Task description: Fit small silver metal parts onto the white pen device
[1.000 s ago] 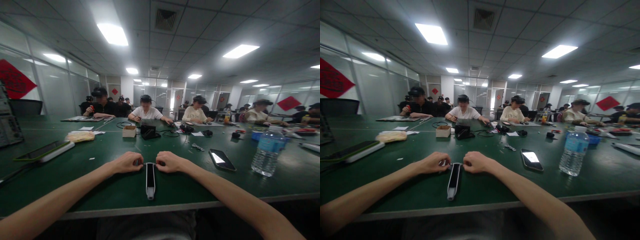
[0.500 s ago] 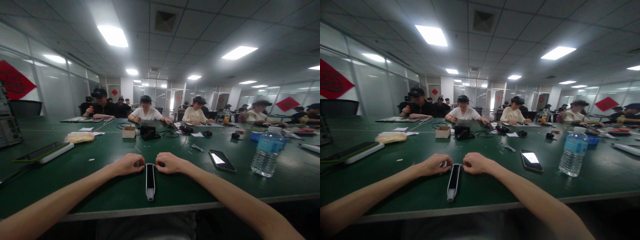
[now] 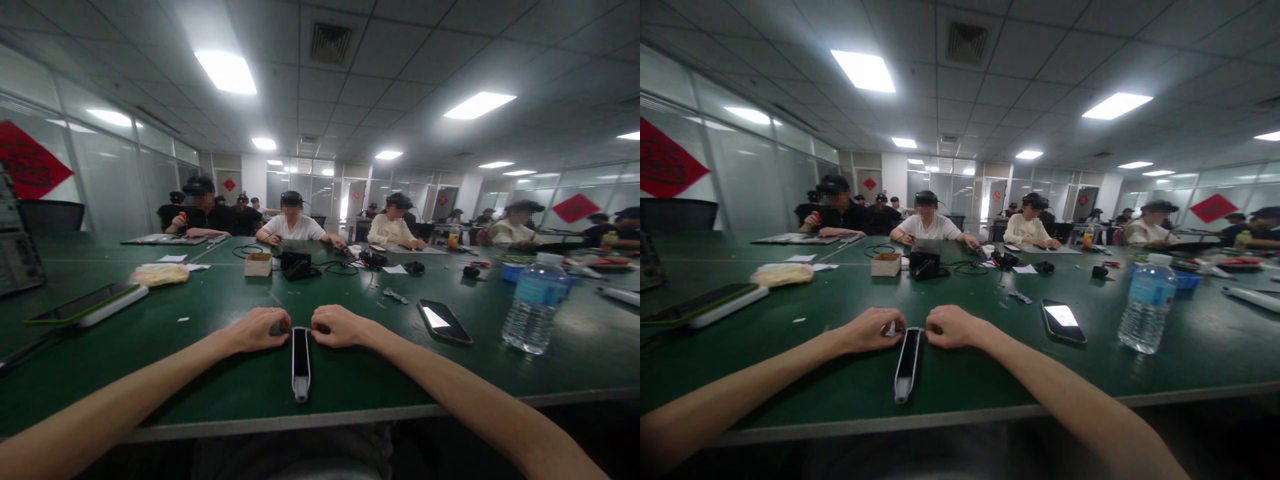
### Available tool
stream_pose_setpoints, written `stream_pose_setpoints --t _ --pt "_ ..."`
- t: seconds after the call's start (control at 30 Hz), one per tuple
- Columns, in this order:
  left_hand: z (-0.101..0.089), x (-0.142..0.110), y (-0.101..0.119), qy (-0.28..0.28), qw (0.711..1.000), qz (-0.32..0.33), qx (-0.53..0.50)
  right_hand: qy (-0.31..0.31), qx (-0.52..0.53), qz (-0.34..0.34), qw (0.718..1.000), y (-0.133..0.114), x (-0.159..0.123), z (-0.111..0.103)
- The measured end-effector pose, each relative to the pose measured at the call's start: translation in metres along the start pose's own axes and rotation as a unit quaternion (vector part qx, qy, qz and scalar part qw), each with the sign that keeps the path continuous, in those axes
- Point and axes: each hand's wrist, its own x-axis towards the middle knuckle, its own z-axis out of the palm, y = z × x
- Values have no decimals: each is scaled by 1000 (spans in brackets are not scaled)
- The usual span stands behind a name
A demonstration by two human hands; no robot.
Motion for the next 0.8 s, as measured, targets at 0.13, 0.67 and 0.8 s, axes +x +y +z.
stream_pose_setpoints --t 0.13,0.67,0.8 --pt "-1 0 1 -2 1000 -1 1 3 5 -5 1000 1 0 0" --pt "-7 0 9 -14 1000 -12 6 0 6 -10 1000 2 -1 1" --pt "-5 0 7 -14 1000 -9 2 1 3 -3 1000 0 0 0"
